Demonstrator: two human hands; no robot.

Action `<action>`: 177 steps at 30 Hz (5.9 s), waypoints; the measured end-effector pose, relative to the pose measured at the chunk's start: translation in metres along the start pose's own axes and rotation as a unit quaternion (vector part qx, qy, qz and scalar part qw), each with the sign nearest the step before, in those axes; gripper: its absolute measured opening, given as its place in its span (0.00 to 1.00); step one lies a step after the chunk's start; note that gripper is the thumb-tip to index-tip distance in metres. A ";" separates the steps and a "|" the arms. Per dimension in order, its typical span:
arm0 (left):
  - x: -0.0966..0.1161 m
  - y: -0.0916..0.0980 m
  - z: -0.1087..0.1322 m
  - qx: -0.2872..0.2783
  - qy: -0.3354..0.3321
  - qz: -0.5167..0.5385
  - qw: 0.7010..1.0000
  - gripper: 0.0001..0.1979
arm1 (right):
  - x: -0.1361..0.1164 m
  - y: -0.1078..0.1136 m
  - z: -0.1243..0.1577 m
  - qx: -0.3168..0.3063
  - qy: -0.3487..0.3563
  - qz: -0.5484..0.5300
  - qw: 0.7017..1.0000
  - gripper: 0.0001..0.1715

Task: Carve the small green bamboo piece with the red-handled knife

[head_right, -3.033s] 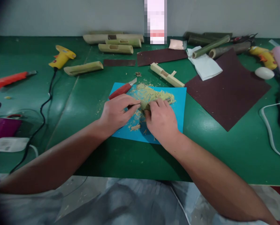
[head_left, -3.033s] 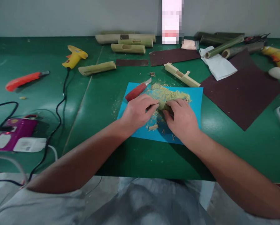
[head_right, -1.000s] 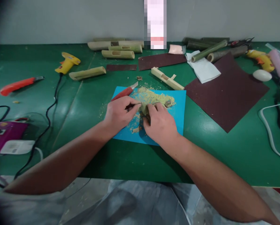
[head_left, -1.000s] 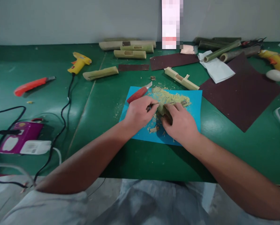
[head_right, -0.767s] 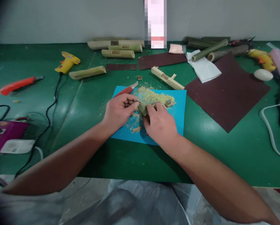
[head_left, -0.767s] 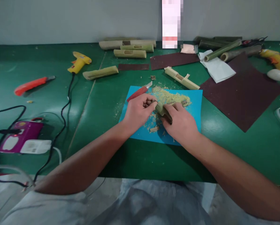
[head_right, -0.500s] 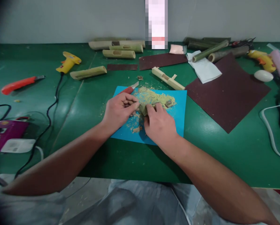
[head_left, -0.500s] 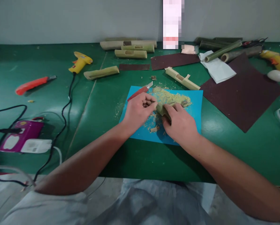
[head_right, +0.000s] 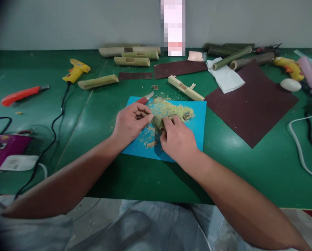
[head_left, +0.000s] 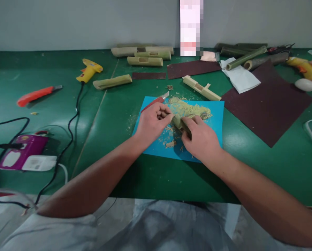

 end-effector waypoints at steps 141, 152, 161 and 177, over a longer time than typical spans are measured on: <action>-0.001 0.000 -0.002 -0.032 -0.013 -0.014 0.999 0.04 | 0.019 -0.004 -0.033 0.013 0.107 -0.031 0.994 0.05; 0.002 0.000 -0.002 -0.022 -0.036 -0.042 0.998 0.04 | 0.019 -0.003 -0.033 0.019 0.097 -0.026 0.995 0.04; 0.002 0.000 0.000 -0.020 -0.034 -0.049 0.998 0.04 | 0.020 -0.003 -0.035 0.025 0.091 -0.032 0.995 0.05; 0.005 0.001 0.002 -0.025 -0.021 -0.060 0.998 0.03 | 0.019 -0.003 -0.035 0.023 0.088 -0.037 0.995 0.05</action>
Point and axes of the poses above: each hand's wrist, its own z-axis away from the middle knuckle, its own y-axis out of the back of the hand, x = y × z, the point moved 3 cm from there along -z, towards the middle knuckle, and after that the axes turned 13 degrees about -z, right-handed, at the moved point
